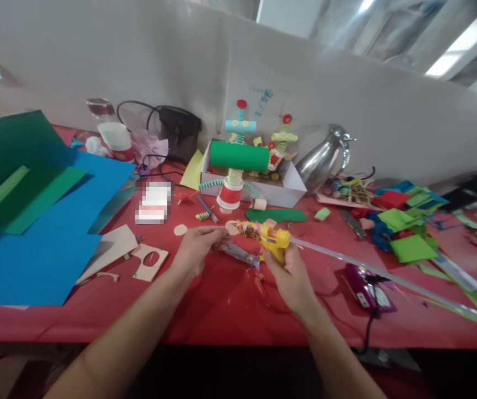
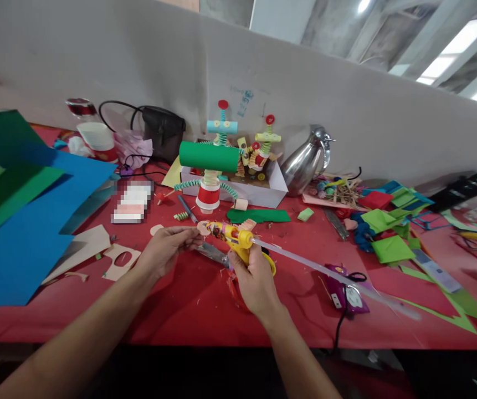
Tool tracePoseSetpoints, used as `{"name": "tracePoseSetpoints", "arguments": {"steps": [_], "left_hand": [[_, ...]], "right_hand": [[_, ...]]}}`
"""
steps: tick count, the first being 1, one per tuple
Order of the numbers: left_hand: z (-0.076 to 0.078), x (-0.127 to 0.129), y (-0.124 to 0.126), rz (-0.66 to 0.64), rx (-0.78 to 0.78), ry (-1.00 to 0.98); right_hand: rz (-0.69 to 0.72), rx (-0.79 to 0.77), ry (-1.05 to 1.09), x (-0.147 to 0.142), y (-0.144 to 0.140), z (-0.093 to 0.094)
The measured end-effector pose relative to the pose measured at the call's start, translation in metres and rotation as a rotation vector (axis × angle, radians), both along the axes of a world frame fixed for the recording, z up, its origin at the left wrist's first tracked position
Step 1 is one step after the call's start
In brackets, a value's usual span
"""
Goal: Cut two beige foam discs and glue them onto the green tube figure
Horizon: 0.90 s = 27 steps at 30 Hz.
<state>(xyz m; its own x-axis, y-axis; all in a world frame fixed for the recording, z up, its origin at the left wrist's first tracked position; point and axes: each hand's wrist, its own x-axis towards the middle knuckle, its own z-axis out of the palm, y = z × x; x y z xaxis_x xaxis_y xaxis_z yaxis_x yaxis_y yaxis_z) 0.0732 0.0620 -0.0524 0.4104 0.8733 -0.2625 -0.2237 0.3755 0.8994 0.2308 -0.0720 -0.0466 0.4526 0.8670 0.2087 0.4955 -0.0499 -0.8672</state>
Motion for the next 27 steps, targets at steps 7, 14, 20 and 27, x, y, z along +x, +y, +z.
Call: {"name": "tracePoseSetpoints", "arguments": {"steps": [7,14,20,27], "left_hand": [[-0.002,-0.001,0.002,-0.014,0.024,0.014],[-0.002,-0.002,0.002,-0.003,0.038,-0.008],[-0.004,-0.003,0.003,-0.011,0.045,0.004],[-0.003,-0.004,0.004,-0.011,0.052,0.003]], "right_hand": [[-0.033,-0.053,-0.065,0.007,-0.005,0.005],[0.000,-0.049,-0.089,0.007,-0.003,0.008],[-0.031,-0.068,-0.084,0.009,-0.004,0.011],[-0.010,-0.079,-0.114,0.011,-0.003,0.014]]}}
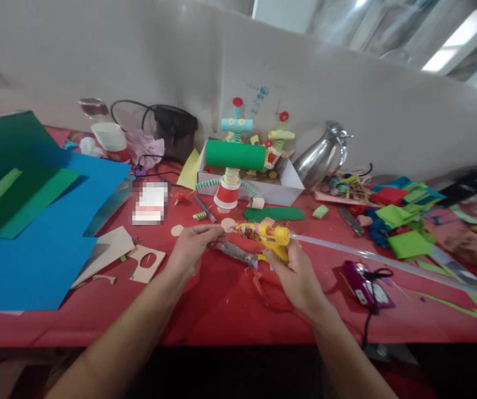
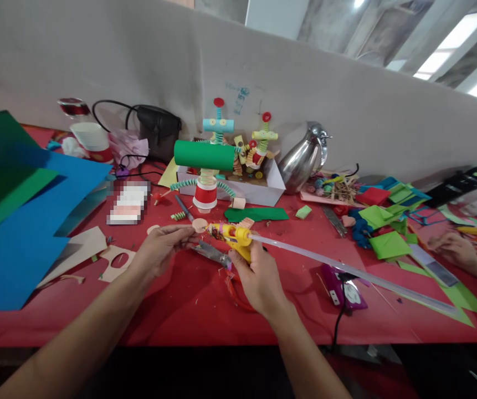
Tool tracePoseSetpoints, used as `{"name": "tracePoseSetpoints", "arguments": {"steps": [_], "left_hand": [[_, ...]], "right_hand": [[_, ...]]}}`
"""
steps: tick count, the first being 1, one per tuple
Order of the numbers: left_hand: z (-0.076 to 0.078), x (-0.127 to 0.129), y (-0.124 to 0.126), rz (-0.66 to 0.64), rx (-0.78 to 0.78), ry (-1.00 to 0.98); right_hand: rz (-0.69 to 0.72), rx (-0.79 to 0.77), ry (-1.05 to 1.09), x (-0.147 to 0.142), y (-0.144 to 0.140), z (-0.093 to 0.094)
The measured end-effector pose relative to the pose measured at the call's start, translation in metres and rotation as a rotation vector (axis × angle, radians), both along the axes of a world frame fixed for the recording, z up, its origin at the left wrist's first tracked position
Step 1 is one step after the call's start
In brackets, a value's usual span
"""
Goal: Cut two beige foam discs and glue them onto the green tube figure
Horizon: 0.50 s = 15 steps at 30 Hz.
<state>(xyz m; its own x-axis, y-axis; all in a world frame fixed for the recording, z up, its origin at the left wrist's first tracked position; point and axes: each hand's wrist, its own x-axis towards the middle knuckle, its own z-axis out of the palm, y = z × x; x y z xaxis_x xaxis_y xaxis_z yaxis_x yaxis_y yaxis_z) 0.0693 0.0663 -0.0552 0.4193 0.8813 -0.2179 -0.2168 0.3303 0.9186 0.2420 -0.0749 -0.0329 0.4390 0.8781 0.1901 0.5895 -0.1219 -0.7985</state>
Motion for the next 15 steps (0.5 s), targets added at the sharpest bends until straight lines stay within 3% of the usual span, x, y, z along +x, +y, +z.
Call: {"name": "tracePoseSetpoints", "arguments": {"steps": [9,12,15], "left_hand": [[0.006,0.000,-0.002,0.025,-0.020,0.000],[0.008,-0.001,-0.002,0.041,-0.045,0.003],[0.010,-0.001,-0.002,0.036,-0.051,0.004]], "right_hand": [[0.035,-0.033,0.032,0.000,-0.002,0.003],[0.017,0.002,0.070,0.018,-0.005,0.000],[-0.037,-0.029,0.136,0.056,0.000,-0.006]]}}
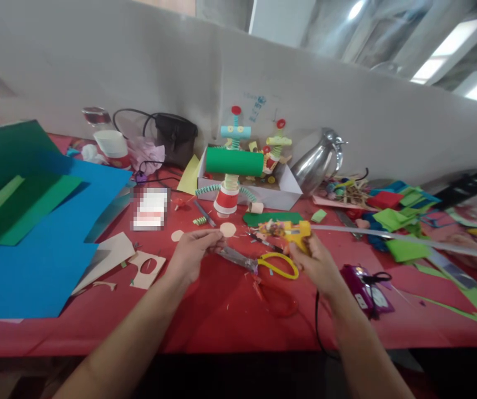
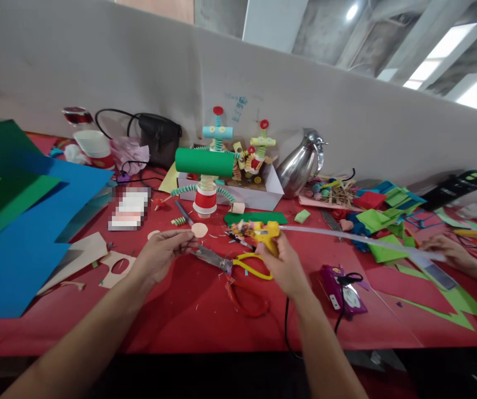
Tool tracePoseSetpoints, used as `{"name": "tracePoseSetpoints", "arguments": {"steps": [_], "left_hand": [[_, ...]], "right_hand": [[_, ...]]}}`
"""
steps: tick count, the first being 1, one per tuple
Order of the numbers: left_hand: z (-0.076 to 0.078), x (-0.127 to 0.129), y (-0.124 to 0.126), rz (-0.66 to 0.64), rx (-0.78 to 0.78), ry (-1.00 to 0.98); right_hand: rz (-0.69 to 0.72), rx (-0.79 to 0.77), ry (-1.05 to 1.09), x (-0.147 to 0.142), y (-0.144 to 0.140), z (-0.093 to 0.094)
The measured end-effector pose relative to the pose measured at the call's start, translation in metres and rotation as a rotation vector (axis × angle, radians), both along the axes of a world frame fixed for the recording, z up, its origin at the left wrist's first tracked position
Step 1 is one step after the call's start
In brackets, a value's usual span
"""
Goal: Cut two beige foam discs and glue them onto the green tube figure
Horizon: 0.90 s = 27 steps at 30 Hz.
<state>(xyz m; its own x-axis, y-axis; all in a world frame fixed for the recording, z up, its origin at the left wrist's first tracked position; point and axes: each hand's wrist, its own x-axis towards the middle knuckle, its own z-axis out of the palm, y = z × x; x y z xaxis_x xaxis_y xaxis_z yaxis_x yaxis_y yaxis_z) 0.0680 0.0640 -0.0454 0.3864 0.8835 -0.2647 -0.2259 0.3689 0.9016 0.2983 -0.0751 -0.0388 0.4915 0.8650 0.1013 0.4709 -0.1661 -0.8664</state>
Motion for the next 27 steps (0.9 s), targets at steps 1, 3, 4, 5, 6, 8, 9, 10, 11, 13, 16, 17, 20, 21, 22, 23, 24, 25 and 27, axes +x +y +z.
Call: {"name": "tracePoseSetpoints", "arguments": {"steps": [1,3,4,5,6,8,9,10,11,13,16,17,20,21,22,23,24,25,27], "left_hand": [[0.000,0.000,0.000,-0.006,0.000,-0.004],[-0.001,-0.001,0.000,-0.012,-0.006,-0.020],[-0.001,-0.001,0.001,-0.014,-0.013,-0.030],[-0.002,-0.002,0.002,-0.019,-0.021,-0.039],[-0.003,-0.002,0.003,-0.027,-0.033,-0.048],[-0.005,-0.003,0.005,-0.051,-0.063,-0.065],[-0.005,-0.003,0.007,-0.061,-0.079,-0.075],[-0.004,-0.004,0.008,-0.063,-0.095,-0.085],[-0.003,-0.003,0.010,-0.059,-0.113,-0.096],[0.001,-0.003,0.011,-0.042,-0.170,-0.108],[0.012,-0.001,0.008,-0.053,-0.286,-0.107],[0.015,0.000,0.006,-0.076,-0.309,-0.109],[0.026,0.002,0.000,-0.143,-0.326,-0.123],[0.029,0.002,-0.003,-0.157,-0.329,-0.124],[0.033,0.003,-0.005,-0.166,-0.335,-0.120],[0.036,0.003,-0.008,-0.169,-0.344,-0.114],[0.038,0.003,-0.010,-0.170,-0.352,-0.108],[0.041,0.002,-0.012,-0.172,-0.359,-0.101],[0.047,-0.001,-0.013,-0.190,-0.344,-0.077]], "right_hand": [[-0.041,-0.060,-0.005,0.015,0.003,-0.003],[-0.173,-0.235,-0.127,0.043,0.011,-0.007],[-0.210,-0.283,-0.170,0.055,0.014,-0.010],[-0.248,-0.322,-0.221,0.065,0.017,-0.011],[-0.281,-0.346,-0.269,0.073,0.020,-0.012],[-0.352,-0.361,-0.369,0.080,0.022,-0.013],[-0.395,-0.364,-0.421,0.080,0.022,-0.012],[-0.426,-0.353,-0.477,0.076,0.022,-0.011],[-0.431,-0.312,-0.542,0.070,0.023,-0.009],[-0.335,-0.102,-0.666,0.049,0.025,-0.004],[-0.027,0.435,-0.741,0.005,0.032,0.004],[0.069,0.553,-0.757,-0.010,0.035,0.007],[0.245,0.730,-0.823,-0.041,0.042,0.014],[0.267,0.757,-0.832,-0.046,0.043,0.016],[0.280,0.780,-0.836,-0.048,0.045,0.018],[0.285,0.805,-0.839,-0.050,0.046,0.021],[0.291,0.825,-0.845,-0.050,0.047,0.023],[0.300,0.842,-0.855,-0.049,0.048,0.026],[0.306,0.858,-0.871,-0.048,0.050,0.031]]}}
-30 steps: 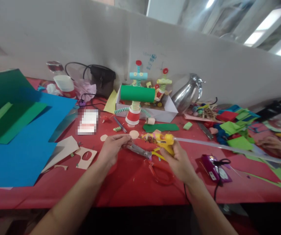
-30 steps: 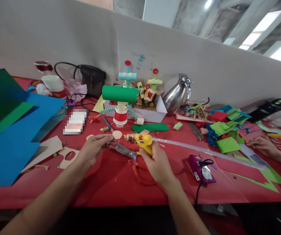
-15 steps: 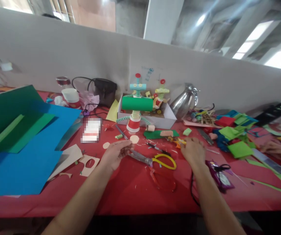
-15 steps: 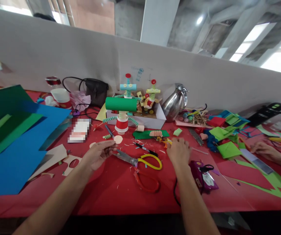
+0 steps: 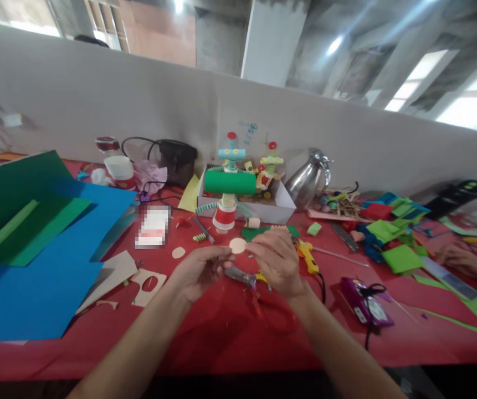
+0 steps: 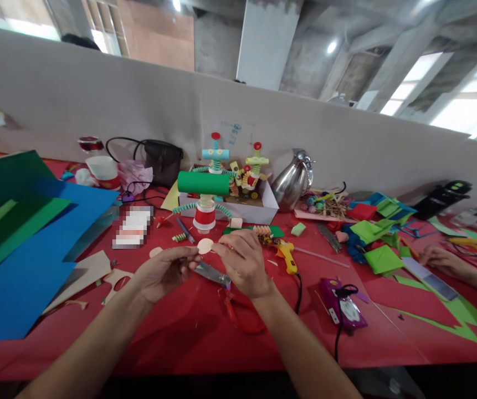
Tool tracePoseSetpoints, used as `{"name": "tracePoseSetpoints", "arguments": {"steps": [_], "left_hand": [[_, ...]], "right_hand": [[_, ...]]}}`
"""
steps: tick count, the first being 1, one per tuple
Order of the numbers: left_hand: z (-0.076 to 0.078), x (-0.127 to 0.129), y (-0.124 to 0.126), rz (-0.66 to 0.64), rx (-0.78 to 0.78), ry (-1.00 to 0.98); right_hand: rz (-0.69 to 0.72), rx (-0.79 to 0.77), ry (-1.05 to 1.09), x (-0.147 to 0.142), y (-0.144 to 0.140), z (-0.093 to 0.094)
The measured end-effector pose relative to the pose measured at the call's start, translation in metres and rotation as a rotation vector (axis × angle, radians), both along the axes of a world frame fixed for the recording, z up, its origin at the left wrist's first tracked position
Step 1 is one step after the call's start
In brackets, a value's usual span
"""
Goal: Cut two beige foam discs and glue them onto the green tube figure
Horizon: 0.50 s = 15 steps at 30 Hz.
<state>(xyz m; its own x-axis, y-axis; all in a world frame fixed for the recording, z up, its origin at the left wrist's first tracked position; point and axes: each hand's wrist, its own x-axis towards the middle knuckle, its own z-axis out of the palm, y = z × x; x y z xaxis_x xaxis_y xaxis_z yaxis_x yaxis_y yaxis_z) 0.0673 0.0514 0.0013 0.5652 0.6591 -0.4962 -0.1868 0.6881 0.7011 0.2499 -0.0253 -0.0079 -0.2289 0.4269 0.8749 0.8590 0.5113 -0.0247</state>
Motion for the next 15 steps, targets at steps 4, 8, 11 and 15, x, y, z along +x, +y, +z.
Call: {"name": "tracePoseSetpoints", "arguments": {"steps": [4,8,11,15], "left_hand": [[0.010,-0.009,0.019,0.147,0.399,0.086],[0.022,-0.009,0.061,0.486,0.833,0.145],[0.031,-0.002,0.087,0.439,0.850,0.120],[0.035,0.010,0.104,0.379,0.823,0.039]], "right_hand": [[-0.106,0.008,0.209,0.000,0.014,0.009],[-0.203,-0.126,0.669,0.004,0.045,0.019],[-0.174,-0.197,0.928,0.007,0.071,0.028],[-0.044,-0.286,1.130,0.007,0.095,0.040]]}}
